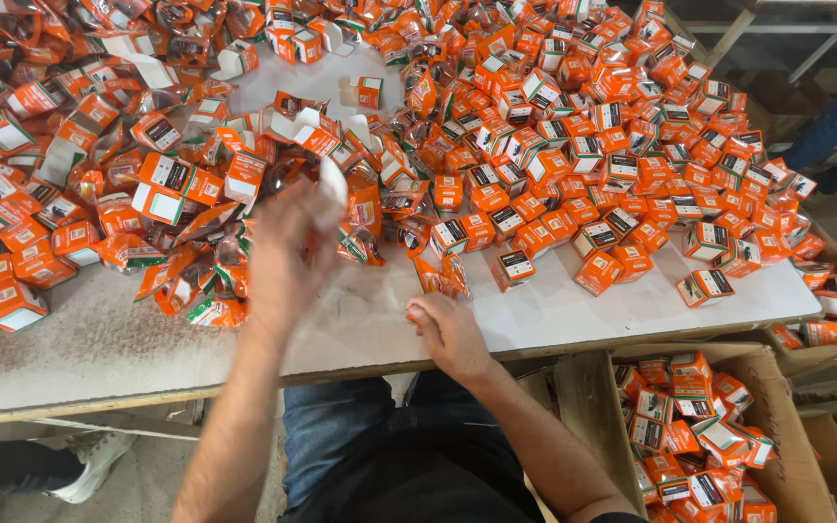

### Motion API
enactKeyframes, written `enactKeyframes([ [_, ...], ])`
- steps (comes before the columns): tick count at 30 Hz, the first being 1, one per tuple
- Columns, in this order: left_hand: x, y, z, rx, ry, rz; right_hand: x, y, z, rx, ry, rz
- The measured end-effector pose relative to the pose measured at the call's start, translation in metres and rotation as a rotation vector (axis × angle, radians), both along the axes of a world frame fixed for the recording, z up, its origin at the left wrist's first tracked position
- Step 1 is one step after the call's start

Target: The person picks flat folded cardboard cartons one at a time from a large pile on the table, unfolds and presses them into open boxes by hand, and places the finished boxes back onto the pile and into a cardboard bin below the table.

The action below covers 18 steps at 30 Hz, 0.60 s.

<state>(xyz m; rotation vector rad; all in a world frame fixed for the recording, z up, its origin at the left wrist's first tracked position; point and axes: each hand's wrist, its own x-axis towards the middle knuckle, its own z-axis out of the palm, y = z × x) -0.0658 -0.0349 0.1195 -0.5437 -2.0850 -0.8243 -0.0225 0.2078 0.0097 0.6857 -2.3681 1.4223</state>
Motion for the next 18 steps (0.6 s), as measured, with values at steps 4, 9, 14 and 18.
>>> enactKeyframes([
  [4,0.058,0.039,-0.042,-0.091,-0.062,-0.041,-0.001,0.001,-0.008,-0.235,-0.098,-0.150],
  [9,0.084,0.056,-0.074,-0.152,-0.164,0.063,0.009,-0.006,0.009,0.005,-0.008,-0.088],
  [14,0.098,0.047,-0.068,-0.121,-0.300,-0.169,0.020,-0.019,0.032,-0.026,-0.042,-0.099],
  [18,0.099,0.029,-0.052,-0.023,-0.676,-0.429,0.020,-0.015,0.039,0.060,0.071,-0.061],
])
